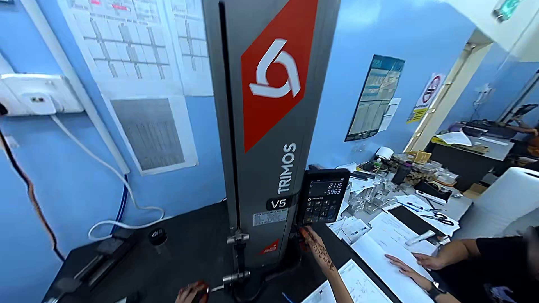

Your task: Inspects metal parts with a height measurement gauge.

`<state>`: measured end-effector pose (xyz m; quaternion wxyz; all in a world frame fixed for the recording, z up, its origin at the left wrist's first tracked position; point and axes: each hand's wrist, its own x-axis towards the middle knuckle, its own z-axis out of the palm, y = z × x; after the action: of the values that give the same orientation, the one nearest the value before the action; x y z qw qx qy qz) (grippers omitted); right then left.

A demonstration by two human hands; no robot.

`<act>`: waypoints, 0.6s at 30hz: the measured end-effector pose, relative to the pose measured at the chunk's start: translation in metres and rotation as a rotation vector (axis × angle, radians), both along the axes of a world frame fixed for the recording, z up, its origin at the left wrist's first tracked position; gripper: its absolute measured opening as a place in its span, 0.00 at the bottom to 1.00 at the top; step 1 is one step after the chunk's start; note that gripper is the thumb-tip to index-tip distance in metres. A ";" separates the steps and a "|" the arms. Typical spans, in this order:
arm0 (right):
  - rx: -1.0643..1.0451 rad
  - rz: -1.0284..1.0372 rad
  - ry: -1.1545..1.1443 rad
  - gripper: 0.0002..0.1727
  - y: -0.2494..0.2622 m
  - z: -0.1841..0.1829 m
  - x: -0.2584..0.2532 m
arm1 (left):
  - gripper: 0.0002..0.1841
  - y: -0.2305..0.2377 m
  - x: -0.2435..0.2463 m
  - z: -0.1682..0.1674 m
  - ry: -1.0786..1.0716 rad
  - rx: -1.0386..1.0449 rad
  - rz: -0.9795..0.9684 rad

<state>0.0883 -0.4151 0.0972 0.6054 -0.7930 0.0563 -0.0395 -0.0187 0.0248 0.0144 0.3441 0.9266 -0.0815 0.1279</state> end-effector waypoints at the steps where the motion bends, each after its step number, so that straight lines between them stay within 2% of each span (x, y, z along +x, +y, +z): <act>1: -0.041 -0.021 -0.015 0.31 0.000 -0.006 -0.002 | 0.17 0.001 0.000 -0.003 -0.019 -0.008 0.005; 5: -0.285 -0.152 -0.212 0.34 0.013 -0.018 -0.056 | 0.17 0.000 0.002 -0.017 -0.091 -0.004 0.099; 8: -0.512 -0.134 -0.340 0.29 0.024 -0.029 -0.122 | 0.18 0.000 0.003 -0.013 -0.056 -0.007 0.125; 10: -0.648 -0.011 -0.284 0.22 0.030 -0.039 -0.162 | 0.18 0.000 0.003 -0.011 -0.024 -0.004 0.121; 12: -0.797 0.044 -0.212 0.23 0.039 -0.053 -0.191 | 0.18 0.001 0.003 -0.009 0.011 0.000 0.116; 15: -0.945 -0.024 -0.206 0.29 0.049 -0.075 -0.206 | 0.19 -0.001 0.003 -0.006 0.012 0.000 0.116; 18: -0.971 -0.112 -0.162 0.21 0.051 -0.084 -0.205 | 0.18 0.000 0.002 -0.003 0.034 -0.031 0.116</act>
<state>-0.1162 -0.3640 0.0128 0.1655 -0.9736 0.0266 -0.1551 -0.0167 0.0248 0.0118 0.3518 0.9264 -0.0196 0.1330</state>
